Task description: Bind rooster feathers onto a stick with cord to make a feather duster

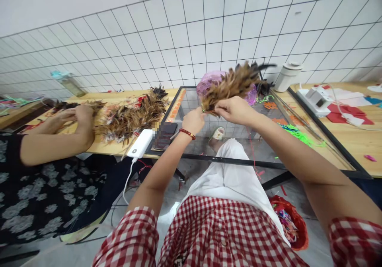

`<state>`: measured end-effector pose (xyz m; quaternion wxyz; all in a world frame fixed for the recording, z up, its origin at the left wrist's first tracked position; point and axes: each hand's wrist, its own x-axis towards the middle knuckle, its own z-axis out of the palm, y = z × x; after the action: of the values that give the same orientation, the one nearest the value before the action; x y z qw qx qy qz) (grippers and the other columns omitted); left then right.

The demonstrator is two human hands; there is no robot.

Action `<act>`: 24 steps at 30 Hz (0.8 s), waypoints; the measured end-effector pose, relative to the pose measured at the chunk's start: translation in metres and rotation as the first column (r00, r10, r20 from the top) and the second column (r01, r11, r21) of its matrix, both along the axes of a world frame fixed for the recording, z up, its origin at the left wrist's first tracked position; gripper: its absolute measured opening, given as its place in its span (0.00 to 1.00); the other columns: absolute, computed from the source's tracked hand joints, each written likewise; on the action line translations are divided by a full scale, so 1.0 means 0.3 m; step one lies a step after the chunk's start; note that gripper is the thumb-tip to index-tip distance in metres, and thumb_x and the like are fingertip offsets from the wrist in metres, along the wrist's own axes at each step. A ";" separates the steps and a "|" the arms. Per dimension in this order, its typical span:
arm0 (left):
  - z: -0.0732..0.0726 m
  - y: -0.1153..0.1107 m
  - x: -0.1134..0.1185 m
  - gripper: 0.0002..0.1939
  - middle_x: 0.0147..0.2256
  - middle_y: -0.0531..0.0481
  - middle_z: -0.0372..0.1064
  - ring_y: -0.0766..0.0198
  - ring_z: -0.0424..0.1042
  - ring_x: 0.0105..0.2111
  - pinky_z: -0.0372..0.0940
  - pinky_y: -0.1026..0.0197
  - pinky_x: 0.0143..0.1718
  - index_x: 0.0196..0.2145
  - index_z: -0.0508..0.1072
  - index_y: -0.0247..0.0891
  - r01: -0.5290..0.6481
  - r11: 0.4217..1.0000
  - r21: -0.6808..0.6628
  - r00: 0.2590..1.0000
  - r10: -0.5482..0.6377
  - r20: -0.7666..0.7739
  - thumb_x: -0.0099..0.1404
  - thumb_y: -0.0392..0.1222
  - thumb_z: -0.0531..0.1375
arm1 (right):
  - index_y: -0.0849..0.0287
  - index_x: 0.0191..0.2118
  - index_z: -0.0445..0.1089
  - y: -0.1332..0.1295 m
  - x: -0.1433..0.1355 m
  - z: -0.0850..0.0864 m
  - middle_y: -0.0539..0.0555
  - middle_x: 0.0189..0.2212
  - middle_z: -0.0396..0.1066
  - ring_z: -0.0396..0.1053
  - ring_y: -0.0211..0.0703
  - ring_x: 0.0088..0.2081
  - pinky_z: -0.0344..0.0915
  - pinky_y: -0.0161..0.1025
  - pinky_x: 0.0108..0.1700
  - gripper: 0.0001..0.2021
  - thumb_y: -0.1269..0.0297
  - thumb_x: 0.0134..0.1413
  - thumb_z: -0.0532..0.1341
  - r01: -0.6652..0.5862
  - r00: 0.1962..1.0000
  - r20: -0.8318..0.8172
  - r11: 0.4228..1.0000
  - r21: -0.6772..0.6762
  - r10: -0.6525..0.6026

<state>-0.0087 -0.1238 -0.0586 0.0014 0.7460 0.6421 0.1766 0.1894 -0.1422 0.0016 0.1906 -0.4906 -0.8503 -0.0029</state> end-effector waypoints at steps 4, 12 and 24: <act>0.039 -0.071 0.016 0.23 0.48 0.29 0.78 0.44 0.82 0.46 0.70 0.51 0.40 0.59 0.71 0.32 0.175 0.984 0.009 0.908 -0.158 -0.389 0.77 0.38 0.43 | 0.59 0.49 0.82 0.055 -0.049 0.082 0.61 0.45 0.83 0.77 0.55 0.46 0.62 0.43 0.41 0.18 0.61 0.69 0.55 -0.001 0.980 0.201 0.996 0.085 -0.016; 0.064 -0.086 -0.029 0.30 0.46 0.29 0.77 0.48 0.81 0.44 0.69 0.54 0.38 0.70 0.65 0.31 0.296 0.948 0.117 0.845 -0.203 -0.495 0.77 0.36 0.39 | 0.55 0.50 0.83 0.191 -0.111 0.050 0.55 0.46 0.83 0.76 0.51 0.51 0.68 0.45 0.51 0.15 0.60 0.68 0.60 0.015 1.000 0.024 1.000 0.003 -0.015; 0.099 -0.094 -0.442 0.22 0.46 0.35 0.81 0.46 0.80 0.45 0.70 0.52 0.42 0.56 0.76 0.35 0.262 0.965 -0.008 0.883 -0.243 -0.401 0.72 0.42 0.50 | 0.66 0.31 0.81 0.331 0.506 -0.197 0.54 0.26 0.75 0.73 0.41 0.31 0.72 0.45 0.43 0.09 0.67 0.59 0.65 0.202 0.865 -0.318 0.850 -0.486 -0.388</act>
<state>-0.1413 -0.1520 -0.0289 -0.1236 0.8433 0.5220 0.0339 0.3414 -0.0427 -0.0573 0.2447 -0.6376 -0.6830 0.2591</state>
